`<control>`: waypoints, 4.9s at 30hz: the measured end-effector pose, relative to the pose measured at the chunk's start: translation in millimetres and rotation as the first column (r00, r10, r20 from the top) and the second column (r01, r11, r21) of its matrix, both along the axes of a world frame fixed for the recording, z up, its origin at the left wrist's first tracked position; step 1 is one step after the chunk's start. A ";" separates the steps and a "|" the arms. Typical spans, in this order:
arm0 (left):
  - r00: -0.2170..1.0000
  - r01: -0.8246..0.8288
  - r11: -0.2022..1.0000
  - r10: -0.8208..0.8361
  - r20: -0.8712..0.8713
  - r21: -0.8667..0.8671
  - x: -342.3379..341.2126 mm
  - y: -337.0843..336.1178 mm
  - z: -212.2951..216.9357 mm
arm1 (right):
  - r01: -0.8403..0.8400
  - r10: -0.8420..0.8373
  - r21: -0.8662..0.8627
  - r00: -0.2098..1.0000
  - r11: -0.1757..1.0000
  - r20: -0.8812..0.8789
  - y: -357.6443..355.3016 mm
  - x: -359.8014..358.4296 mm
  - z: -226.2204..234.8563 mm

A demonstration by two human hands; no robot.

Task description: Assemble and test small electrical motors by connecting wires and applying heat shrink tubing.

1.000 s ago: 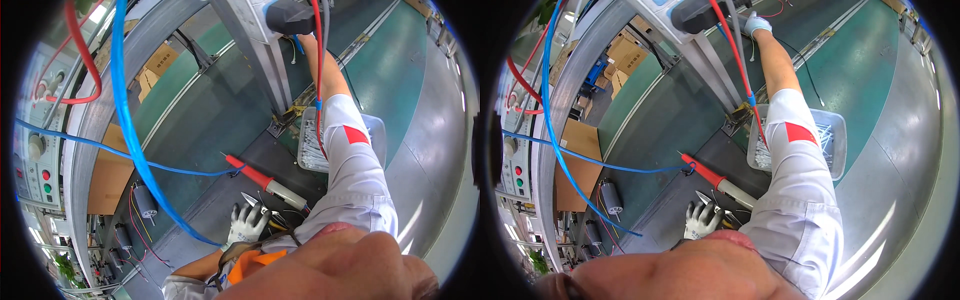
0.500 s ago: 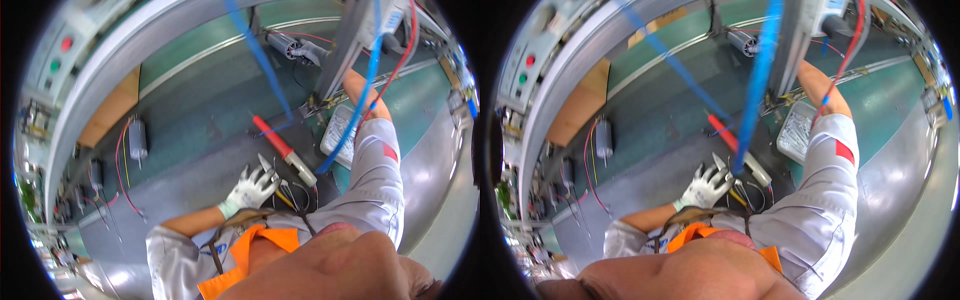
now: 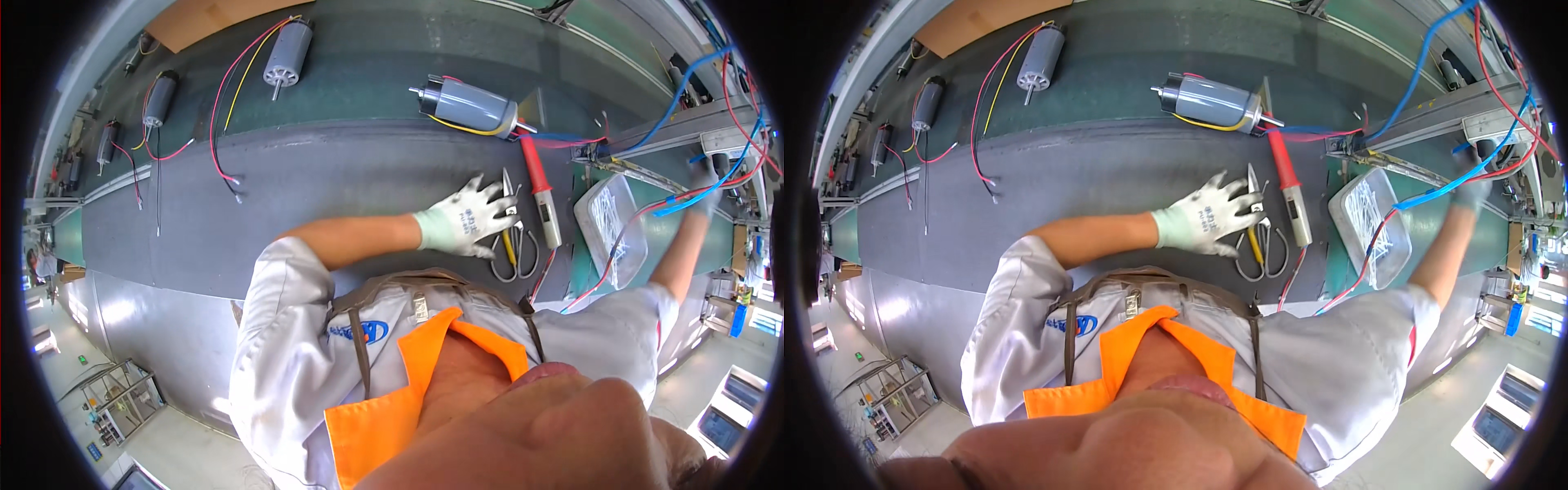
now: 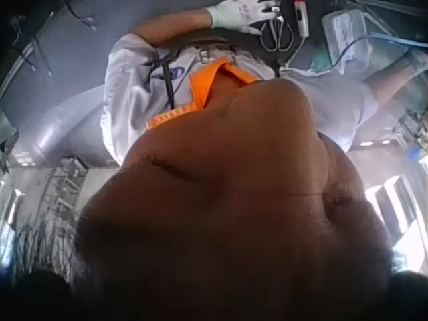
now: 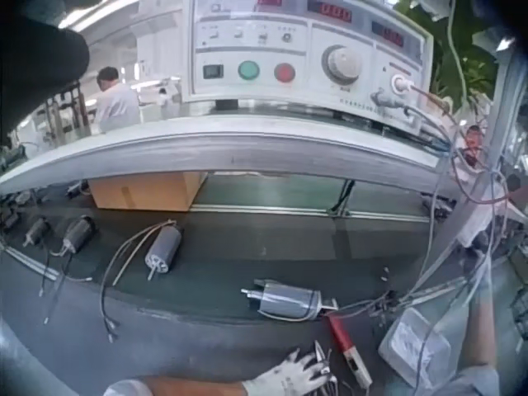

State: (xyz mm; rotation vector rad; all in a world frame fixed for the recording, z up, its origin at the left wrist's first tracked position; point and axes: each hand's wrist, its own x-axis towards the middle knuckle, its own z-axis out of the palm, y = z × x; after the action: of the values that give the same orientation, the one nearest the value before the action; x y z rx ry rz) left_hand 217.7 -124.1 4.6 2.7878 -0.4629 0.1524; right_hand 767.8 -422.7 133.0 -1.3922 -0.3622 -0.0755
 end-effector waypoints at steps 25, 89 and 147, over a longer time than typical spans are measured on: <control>0.844 -0.377 0.799 0.504 0.180 -0.469 -245.5 122.8 1.3 | 0.067 0.696 -0.984 0.698 0.167 0.166 222.7 -465.5 -84.9; 0.203 -0.934 0.337 0.236 -0.950 -0.116 -166.6 122.4 87.0 | -0.474 0.967 -0.879 -0.196 0.053 0.164 333.4 -750.3 -120.5; 0.311 -0.791 0.600 0.228 -0.923 -0.119 -140.3 153.0 67.3 | -0.589 0.638 0.279 0.584 0.758 -0.502 161.4 -488.8 -81.1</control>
State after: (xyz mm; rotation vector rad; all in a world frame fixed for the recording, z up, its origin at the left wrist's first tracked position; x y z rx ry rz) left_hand 77.4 28.8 71.9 1.8907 0.7296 -0.8046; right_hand 279.0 -261.3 51.9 -1.0656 -0.3089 0.8982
